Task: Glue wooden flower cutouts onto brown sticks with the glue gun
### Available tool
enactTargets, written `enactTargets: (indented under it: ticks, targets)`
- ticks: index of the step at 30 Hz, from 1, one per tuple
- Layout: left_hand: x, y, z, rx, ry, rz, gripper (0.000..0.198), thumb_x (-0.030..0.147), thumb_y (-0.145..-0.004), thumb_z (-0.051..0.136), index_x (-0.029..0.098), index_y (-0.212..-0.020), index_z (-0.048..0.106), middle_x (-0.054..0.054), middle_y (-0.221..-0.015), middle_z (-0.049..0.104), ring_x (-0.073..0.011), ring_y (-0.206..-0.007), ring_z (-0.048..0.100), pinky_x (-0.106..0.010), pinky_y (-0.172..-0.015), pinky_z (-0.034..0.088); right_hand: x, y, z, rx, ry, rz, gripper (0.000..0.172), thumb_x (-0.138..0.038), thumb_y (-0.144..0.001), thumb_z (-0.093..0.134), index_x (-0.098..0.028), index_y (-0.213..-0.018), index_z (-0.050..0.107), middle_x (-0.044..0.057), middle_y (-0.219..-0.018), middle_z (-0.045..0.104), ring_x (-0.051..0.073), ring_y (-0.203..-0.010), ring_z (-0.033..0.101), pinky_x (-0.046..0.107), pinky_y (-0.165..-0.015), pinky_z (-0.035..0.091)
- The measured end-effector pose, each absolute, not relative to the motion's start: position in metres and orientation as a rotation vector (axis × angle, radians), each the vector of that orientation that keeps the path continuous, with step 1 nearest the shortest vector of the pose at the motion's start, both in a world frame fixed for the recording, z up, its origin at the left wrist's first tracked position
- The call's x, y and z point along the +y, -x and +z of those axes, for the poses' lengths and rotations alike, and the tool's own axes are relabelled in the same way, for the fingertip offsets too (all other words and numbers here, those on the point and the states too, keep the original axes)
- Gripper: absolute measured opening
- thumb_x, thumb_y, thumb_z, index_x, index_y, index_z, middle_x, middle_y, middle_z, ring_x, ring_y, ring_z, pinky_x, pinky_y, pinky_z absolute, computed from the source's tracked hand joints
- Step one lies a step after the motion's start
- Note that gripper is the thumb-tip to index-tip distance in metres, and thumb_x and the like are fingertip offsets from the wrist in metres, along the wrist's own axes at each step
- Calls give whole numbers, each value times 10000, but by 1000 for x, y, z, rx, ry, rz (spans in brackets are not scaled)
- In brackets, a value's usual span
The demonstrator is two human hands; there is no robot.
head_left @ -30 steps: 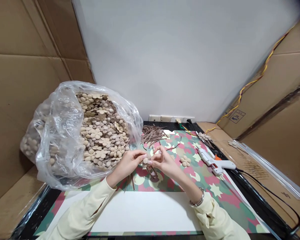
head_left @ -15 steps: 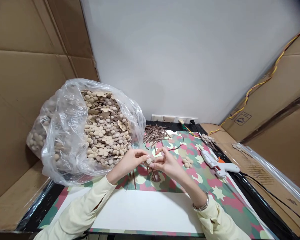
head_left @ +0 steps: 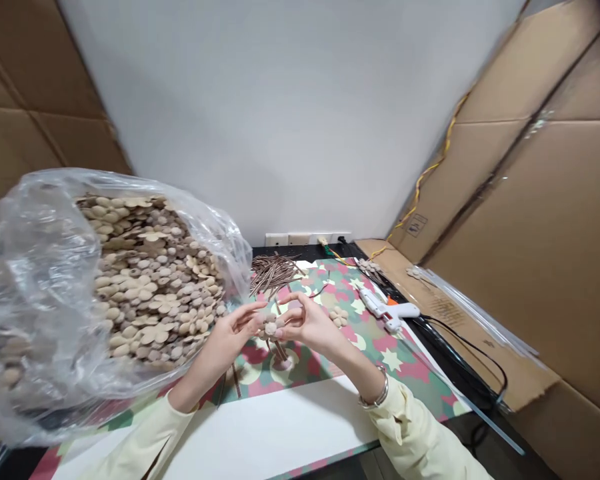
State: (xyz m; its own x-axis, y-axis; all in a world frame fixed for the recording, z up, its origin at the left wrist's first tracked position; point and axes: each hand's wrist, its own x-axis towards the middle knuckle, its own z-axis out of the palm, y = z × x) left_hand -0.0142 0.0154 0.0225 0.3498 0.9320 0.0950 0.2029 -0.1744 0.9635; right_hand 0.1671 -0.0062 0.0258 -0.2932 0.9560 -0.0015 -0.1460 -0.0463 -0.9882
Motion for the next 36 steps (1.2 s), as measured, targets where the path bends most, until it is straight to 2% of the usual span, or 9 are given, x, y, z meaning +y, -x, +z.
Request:
enactTargets:
  ticks: [5, 11, 16, 19, 25, 28, 31, 33, 36]
  targets:
    - [10, 6, 17, 979, -1537, 797, 372, 425, -721, 629, 201, -1014, 671, -72, -1036, 684, -234, -847, 649, -299, -671, 545, -12, -176, 34, -1258, 1014, 1426, 473, -265, -613, 758, -230, -986, 468, -41, -747, 578, 109, -619, 608, 251, -606, 492]
    - [8, 3, 17, 1014, -1620, 829, 280, 399, -729, 615, 188, -891, 703, -55, -912, 714, -214, -823, 643, -275, -722, 510, -16, -178, 28, -1384, 1088, 1444, 481, -361, -660, 721, -214, -1061, 500, 12, -856, 595, 131, -647, 618, 270, -596, 503]
    - [8, 7, 16, 987, -1649, 701, 333, 430, -765, 563, 154, -901, 691, -53, -788, 689, -173, -675, 607, -236, -579, 466, -12, -176, 24, -1439, 1204, 1292, 466, -428, -704, 676, -189, -1069, 513, 14, -772, 594, 166, -744, 607, 284, -641, 477]
    - [9, 9, 14, 982, -1634, 697, 317, 430, -764, 566, 159, -869, 692, -37, -749, 672, -159, -651, 582, -233, -586, 445, -12, -174, 22, -1402, 1190, 1292, 561, -406, -689, 697, -202, -1150, 452, -2, -775, 584, 157, -722, 595, 279, -622, 469]
    - [10, 11, 16, 951, -1644, 661, 373, 434, -813, 493, 139, -650, 652, -12, -594, 577, -114, -538, 461, -221, -523, 358, -10, -172, 22, -1297, 1142, 1406, 675, -294, -706, 701, -206, -1263, 330, -13, -721, 619, 152, -653, 606, 272, -588, 463]
    - [13, 14, 16, 892, -1594, 611, 338, 425, -807, 505, 135, -752, 669, -10, -618, 575, -109, -545, 452, -222, -539, 357, -9, -173, 25, -1242, 1142, 1478, 692, -251, -696, 708, -200, -1271, 328, -11, -697, 629, 162, -644, 615, 271, -560, 466]
    - [16, 18, 15, 875, -1541, 517, 341, 405, -763, 574, 133, -949, 663, -24, -705, 615, -116, -592, 485, -229, -575, 378, -8, -174, 30, -1171, 1169, 1493, 666, -195, -657, 730, -193, -1225, 383, 3, -731, 647, 177, -722, 634, 289, -633, 491]
    - [17, 21, 15, 884, -1578, 465, 318, 384, -747, 594, 123, -908, 676, -30, -718, 622, -121, -613, 497, -230, -590, 382, -9, -174, 33, -1136, 1178, 1495, 650, -164, -643, 733, -187, -1202, 402, 3, -746, 652, 175, -764, 637, 300, -700, 491]
    - [20, 26, 17, 913, -1673, 407, 285, 374, -748, 580, 116, -786, 695, -32, -690, 627, -125, -598, 502, -226, -566, 373, -8, -173, 34, -1126, 1175, 1527, 658, -159, -634, 738, -177, -1200, 403, -7, -733, 644, 164, -735, 634, 301, -700, 488]
